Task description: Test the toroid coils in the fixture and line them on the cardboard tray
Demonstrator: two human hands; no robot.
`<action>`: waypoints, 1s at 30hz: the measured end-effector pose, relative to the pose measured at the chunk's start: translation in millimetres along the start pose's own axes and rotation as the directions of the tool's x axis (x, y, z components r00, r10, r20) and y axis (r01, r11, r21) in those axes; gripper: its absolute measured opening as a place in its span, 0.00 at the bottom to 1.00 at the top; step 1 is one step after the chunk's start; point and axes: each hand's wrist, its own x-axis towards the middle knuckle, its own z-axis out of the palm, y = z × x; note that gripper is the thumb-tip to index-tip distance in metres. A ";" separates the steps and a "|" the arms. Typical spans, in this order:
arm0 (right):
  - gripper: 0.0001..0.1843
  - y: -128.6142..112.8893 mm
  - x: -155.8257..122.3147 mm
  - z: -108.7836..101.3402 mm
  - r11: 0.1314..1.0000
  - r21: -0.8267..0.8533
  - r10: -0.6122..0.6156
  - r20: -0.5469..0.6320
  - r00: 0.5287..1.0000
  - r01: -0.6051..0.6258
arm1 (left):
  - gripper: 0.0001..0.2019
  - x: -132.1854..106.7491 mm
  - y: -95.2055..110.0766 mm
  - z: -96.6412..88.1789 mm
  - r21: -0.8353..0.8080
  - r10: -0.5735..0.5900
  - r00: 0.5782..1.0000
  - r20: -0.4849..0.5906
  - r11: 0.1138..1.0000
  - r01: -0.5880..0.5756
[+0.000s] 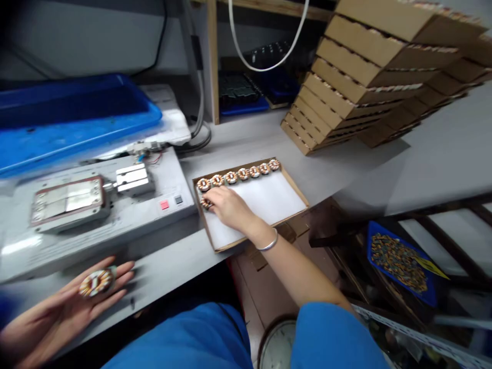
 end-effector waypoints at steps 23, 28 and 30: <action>0.17 -154.5 109.9 36.9 0.920 0.264 -0.277 -0.090 0.957 0.291 | 0.26 -30.0 -6.5 -19.4 -0.208 0.182 0.897 0.402 0.973 -0.104; 0.16 -136.3 155.7 39.4 0.949 0.188 -0.235 -0.107 0.966 0.252 | 0.24 -25.7 -6.4 -27.4 -0.184 0.177 0.893 0.414 0.977 -0.108; 0.15 -134.9 162.4 42.4 0.950 0.182 -0.243 -0.080 0.967 0.253 | 0.23 -26.0 -6.3 -25.6 -0.156 0.161 0.891 0.424 0.982 -0.104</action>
